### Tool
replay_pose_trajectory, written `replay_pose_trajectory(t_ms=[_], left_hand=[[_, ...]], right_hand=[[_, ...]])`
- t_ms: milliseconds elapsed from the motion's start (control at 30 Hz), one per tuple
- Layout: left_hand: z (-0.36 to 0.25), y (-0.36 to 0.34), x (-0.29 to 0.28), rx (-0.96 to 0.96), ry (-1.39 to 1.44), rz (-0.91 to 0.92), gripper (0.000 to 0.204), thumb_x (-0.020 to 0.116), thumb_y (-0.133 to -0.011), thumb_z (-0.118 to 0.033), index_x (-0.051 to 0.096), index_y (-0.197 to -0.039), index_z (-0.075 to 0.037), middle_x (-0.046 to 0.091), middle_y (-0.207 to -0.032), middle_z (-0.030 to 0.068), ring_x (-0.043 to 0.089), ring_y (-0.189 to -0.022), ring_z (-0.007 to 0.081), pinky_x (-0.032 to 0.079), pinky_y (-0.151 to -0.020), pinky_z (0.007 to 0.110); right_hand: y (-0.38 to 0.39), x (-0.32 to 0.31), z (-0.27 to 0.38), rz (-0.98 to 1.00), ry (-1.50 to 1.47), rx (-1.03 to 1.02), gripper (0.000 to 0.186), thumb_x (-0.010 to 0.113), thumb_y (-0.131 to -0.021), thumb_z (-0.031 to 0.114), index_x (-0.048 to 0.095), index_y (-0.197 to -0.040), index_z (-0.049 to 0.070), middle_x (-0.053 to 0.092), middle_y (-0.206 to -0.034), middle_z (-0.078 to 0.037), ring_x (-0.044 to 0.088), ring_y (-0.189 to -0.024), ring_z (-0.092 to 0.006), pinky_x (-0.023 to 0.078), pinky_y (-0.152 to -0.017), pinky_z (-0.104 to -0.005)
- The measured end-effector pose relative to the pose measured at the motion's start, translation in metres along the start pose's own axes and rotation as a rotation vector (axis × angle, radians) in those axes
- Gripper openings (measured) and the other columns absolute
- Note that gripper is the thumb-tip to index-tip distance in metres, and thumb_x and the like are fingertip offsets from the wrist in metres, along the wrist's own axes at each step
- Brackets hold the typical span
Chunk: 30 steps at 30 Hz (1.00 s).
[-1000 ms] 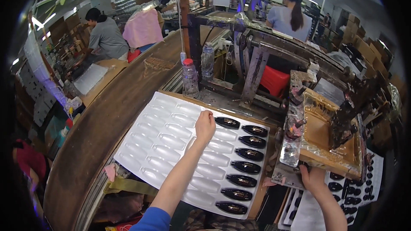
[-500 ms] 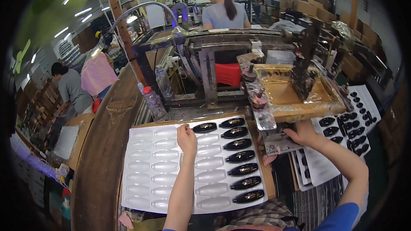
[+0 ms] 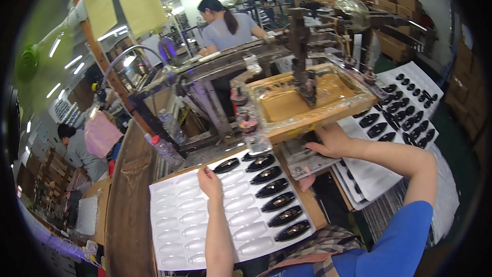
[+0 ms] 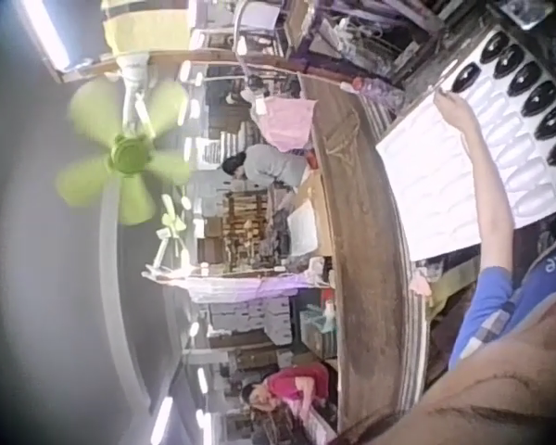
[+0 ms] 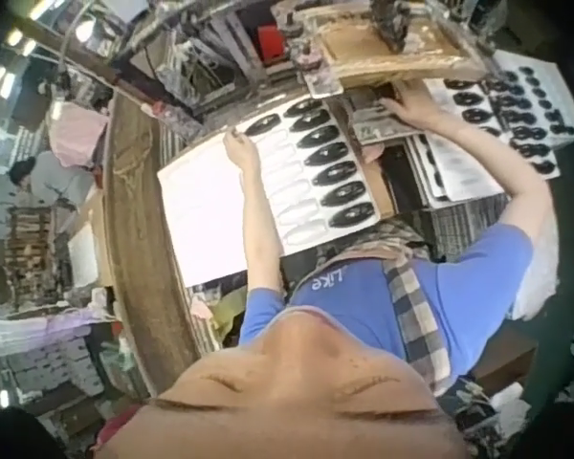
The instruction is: The worker places black hair clips into a tray and uses a manual screen-printing machine to apply gold logos to them.
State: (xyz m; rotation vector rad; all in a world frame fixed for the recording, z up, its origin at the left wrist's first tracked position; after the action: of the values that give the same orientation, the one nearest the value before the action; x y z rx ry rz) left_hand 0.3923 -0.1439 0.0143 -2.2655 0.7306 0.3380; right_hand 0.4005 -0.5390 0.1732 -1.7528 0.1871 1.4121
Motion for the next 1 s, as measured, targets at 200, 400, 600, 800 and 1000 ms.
replay_pose_trajectory(t_ms=[200, 400, 600, 800, 1000], left_hand=[[-0.007, -0.007, 0.0, 0.079, -0.082, -0.056, 0.017, 0.045, -0.078, -0.001, 0.051, -0.094, 0.0, 0.052, -0.088, 0.0161, 0.051, -0.082, 0.0331, 0.042, -0.07, 0.039], [-0.01, -0.002, -0.001, 0.069, -0.181, 0.007, 0.022, 0.046, -0.074, 0.002, 0.05, -0.095, -0.002, 0.051, -0.088, 0.016, 0.051, -0.082, 0.0339, 0.042, -0.07, 0.04], [-0.021, 0.002, -0.007, 0.071, -0.162, -0.011, 0.024, 0.05, -0.071, 0.001, 0.055, -0.094, -0.005, 0.051, -0.088, 0.0133, 0.051, -0.081, 0.0307, 0.042, -0.07, 0.039], [-0.022, 0.0, -0.003, 0.205, -0.176, 0.018, 0.019, 0.056, -0.067, 0.0, 0.065, -0.083, -0.007, 0.051, -0.087, 0.0106, 0.051, -0.083, 0.0264, 0.043, -0.071, 0.036], [-0.023, 0.001, -0.002, 0.207, -0.131, 0.025, 0.02, 0.056, -0.066, 0.002, 0.065, -0.082, -0.006, 0.052, -0.084, 0.0095, 0.052, -0.083, 0.0253, 0.044, -0.07, 0.035]], right_hand=[[-0.004, 0.001, -0.001, -0.046, -0.03, -0.016, 0.059, 0.055, -0.076, 0.04, 0.044, -0.109, -0.008, 0.05, -0.102, -0.029, 0.045, -0.096, -0.0464, 0.034, -0.085, -0.047], [-0.003, 0.0, 0.002, 0.025, -0.059, 0.025, 0.055, 0.054, -0.078, 0.039, 0.047, -0.104, -0.008, 0.055, -0.091, -0.027, 0.05, -0.088, -0.0444, 0.04, -0.079, -0.0452], [-0.001, 0.0, 0.002, 0.099, -0.162, 0.087, 0.051, 0.054, -0.078, 0.037, 0.048, -0.109, -0.003, 0.051, -0.104, -0.024, 0.046, -0.099, -0.0412, 0.035, -0.086, -0.0446], [-0.002, -0.002, 0.003, 0.109, -0.205, 0.116, 0.048, 0.054, -0.079, 0.037, 0.05, -0.109, 0.0, 0.05, -0.108, -0.022, 0.044, -0.101, -0.0394, 0.034, -0.087, -0.0438], [-0.006, -0.006, 0.002, 0.074, -0.259, 0.106, 0.043, 0.055, -0.079, 0.037, 0.053, -0.106, 0.004, 0.052, -0.105, -0.02, 0.047, -0.099, -0.0379, 0.038, -0.083, -0.0433]])
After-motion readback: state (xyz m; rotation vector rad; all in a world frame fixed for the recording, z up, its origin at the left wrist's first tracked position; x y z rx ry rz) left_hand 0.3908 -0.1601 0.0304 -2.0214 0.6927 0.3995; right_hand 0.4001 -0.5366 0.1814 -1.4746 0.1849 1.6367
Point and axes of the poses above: each hand's wrist, its own y-axis away from the middle knuckle, its own x-axis out of the palm, z = x × y, the point moved 2 cm from there along -y, towards the middle knuckle
